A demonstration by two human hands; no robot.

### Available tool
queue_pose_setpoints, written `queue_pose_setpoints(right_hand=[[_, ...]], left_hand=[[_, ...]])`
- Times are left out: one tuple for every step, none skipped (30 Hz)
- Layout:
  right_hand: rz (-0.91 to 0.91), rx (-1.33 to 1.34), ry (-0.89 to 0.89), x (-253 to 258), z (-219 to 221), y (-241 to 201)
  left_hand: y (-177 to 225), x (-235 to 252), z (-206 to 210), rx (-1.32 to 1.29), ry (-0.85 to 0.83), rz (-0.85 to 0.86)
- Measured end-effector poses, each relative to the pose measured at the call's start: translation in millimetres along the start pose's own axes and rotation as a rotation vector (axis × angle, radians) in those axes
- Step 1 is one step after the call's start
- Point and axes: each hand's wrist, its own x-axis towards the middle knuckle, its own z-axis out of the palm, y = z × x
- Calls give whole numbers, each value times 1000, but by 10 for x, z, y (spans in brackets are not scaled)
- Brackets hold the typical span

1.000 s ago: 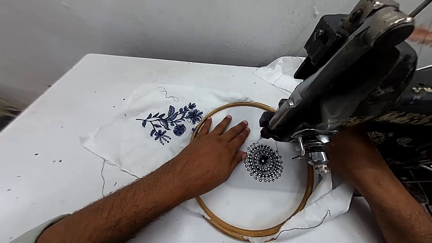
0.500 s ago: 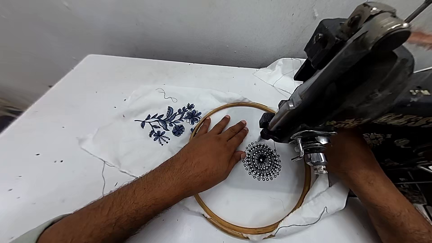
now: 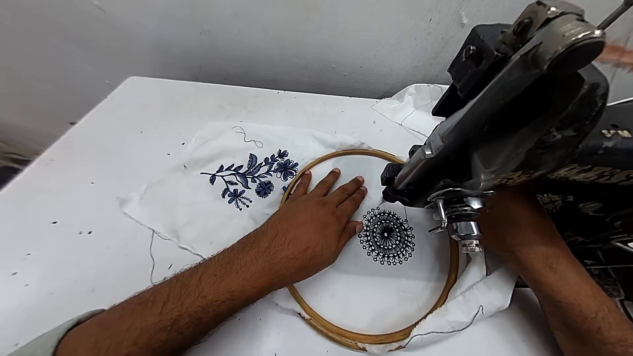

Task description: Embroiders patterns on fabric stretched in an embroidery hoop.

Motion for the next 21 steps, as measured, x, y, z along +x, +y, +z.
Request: queue_pose_setpoints(right_hand=[[1,-6,-3,-4,2,-5],[0,-8,-2,-8,8,-9],[10,-7,-4,-10,13,-16],[28,-11,-10,-8,18,-22],[49,-15,-16,-1,18,-28],[51,-18,-19,5,18,-25],[44,-21,-23,11,10,-20],[27,-19,-21,17,4,-9],[11,-20,-15,18,1,3],[7,-16,-15,14,-7,0],[11,-14,-18,4,-17,-17],[19,-17,-21,-6,-21,-31],[29,-17,-25,-12,-19,-40],[43,-21,-31,-15,-15,-46],[65,-25,-38,-17,-14,-55],[85,-28,-45,-13,-9,-58],[101,-29,-51,-12,-9,-62],[108,-29,-55,-12,-9,-63],[112,-23,-57,-11,-12,-66],[96,-19,-51,-11,-9,-55],[79,-17,-46,-10,-1,-41]], left_hand=[[2,-7,-14,-2,-17,-2],[-2,-12,-30,-3,-34,-4],[-8,-13,-40,0,-46,-10],[-15,-11,-46,3,-53,-16],[-20,-5,-44,4,-46,-18],[-20,2,-37,6,-36,-19],[-18,8,-24,7,-24,-15],[-13,11,-11,9,-12,-11],[-6,10,-1,7,-4,-8],[2,6,0,5,-2,-5],[9,3,-7,4,-9,-5],[12,-2,-18,3,-21,-6],[13,-8,-31,1,-34,-9],[12,-12,-43,0,-41,-13],[9,-14,-48,-3,-41,-15],[5,-14,-48,-4,-38,-17],[2,-14,-45,-3,-30,-19],[0,-14,-38,2,-23,-20],[-4,-11,-32,6,-17,-18],[-7,-6,-29,12,-14,-16],[-13,-1,-27,17,-16,-13]])
